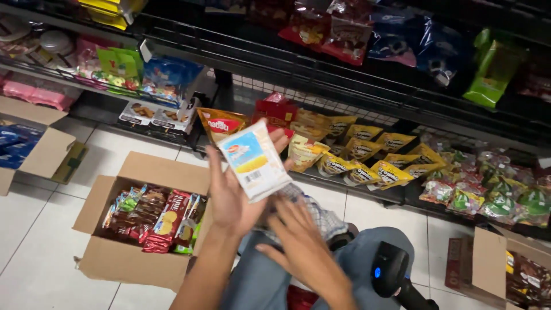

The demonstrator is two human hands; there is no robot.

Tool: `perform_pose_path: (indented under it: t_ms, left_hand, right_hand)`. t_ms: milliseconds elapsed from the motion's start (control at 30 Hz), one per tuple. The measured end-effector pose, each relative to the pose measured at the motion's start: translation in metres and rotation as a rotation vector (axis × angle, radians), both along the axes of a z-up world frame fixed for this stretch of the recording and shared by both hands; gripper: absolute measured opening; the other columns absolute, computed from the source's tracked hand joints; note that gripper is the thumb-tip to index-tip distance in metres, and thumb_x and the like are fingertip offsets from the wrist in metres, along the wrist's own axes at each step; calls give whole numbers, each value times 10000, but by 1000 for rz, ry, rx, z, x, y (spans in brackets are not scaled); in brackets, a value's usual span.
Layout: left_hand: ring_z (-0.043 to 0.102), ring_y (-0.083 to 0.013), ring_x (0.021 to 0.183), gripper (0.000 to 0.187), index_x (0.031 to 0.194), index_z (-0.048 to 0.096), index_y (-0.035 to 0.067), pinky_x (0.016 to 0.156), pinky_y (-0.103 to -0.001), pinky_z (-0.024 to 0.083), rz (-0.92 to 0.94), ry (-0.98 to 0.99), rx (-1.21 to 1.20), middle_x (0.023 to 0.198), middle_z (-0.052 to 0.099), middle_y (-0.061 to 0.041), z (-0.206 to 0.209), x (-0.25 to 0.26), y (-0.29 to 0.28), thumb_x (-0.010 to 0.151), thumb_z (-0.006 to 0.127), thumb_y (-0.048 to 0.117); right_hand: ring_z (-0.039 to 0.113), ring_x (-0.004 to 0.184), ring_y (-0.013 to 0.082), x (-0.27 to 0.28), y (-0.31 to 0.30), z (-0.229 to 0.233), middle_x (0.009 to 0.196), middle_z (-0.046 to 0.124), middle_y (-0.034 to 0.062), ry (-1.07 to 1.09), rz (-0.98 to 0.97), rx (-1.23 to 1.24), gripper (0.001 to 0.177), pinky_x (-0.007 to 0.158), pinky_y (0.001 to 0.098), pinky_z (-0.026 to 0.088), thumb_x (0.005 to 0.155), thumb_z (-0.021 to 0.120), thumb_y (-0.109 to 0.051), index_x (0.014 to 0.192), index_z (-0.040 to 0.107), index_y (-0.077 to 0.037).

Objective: The recorder is scanning barcodes on small snack packets, wiping them with a cloth, and placing them onto grocery store shelves.

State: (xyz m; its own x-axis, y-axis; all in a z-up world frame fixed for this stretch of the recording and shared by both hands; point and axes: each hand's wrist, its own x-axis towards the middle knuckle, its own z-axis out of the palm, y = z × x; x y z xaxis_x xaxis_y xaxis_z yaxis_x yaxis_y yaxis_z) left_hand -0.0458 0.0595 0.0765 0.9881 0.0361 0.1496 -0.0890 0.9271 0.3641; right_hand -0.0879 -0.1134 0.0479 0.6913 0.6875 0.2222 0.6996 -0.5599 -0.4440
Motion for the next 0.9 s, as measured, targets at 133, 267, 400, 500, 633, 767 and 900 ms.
perform_pose_path:
  t_ms: [133, 267, 400, 500, 633, 767, 900]
  left_hand:
    - [452, -333, 1437, 894, 1588, 304, 36, 1140, -582, 432, -130, 60, -40, 1529, 475, -214, -9, 16, -20, 995, 206, 699]
    - [495, -340, 1420, 870, 1611, 315, 59, 1143, -530, 459, -214, 75, 68, 1517, 505, -207, -29, 36, -41, 1013, 215, 683]
    - [574, -316, 1319, 898, 1605, 365, 19, 1062, -507, 514, -334, 33, 52, 1442, 578, -182, -45, 46, -59, 1044, 178, 695]
    - [609, -313, 1271, 923, 1568, 412, 5, 1025, -494, 538, -349, 35, 88, 1377, 621, -178, -49, 50, -67, 1033, 170, 716]
    - [636, -319, 1239, 952, 1506, 481, -26, 1018, -484, 548, -359, 46, 130, 1330, 653, -176, -59, 52, -75, 1023, 163, 731]
    - [641, -311, 1216, 950, 1489, 493, -29, 1015, -488, 556, -339, 41, 165, 1294, 659, -178, -63, 50, -80, 1033, 149, 730]
    - [654, -310, 1205, 976, 1471, 507, -37, 1015, -461, 558, -346, 47, 253, 1276, 671, -203, -65, 47, -80, 1010, 133, 738]
  right_hand:
    - [384, 1453, 411, -20, -66, 30, 1514, 464, 251, 10, -117, 91, 733, 1167, 548, 267, 784, 833, -362, 1391, 578, -40]
    - [505, 1329, 417, -32, -195, -39, 1420, 517, 243, -46, -216, 230, 1044, 1109, 507, 390, 565, 925, -551, 1377, 492, -57]
    - [584, 1216, 460, -69, -245, -91, 1353, 549, 251, -37, -631, -168, 1355, 1063, 550, 442, 417, 972, -618, 1481, 416, 11]
    - [628, 1142, 407, -69, -235, -102, 1294, 557, 238, 141, -817, -263, 1217, 984, 487, 520, 442, 996, -481, 1450, 466, -52]
    - [673, 1044, 379, -67, -218, -113, 1161, 617, 245, 268, -897, -188, 842, 853, 447, 570, 605, 904, -226, 1310, 496, -15]
    - [747, 901, 329, -76, -195, -101, 966, 731, 193, 148, -889, 28, 581, 765, 423, 594, 671, 832, -149, 1205, 644, -17]
    - [748, 752, 179, -76, -153, -92, 836, 787, 101, 324, -702, 554, 293, 683, 342, 576, 770, 806, -113, 1025, 763, 24]
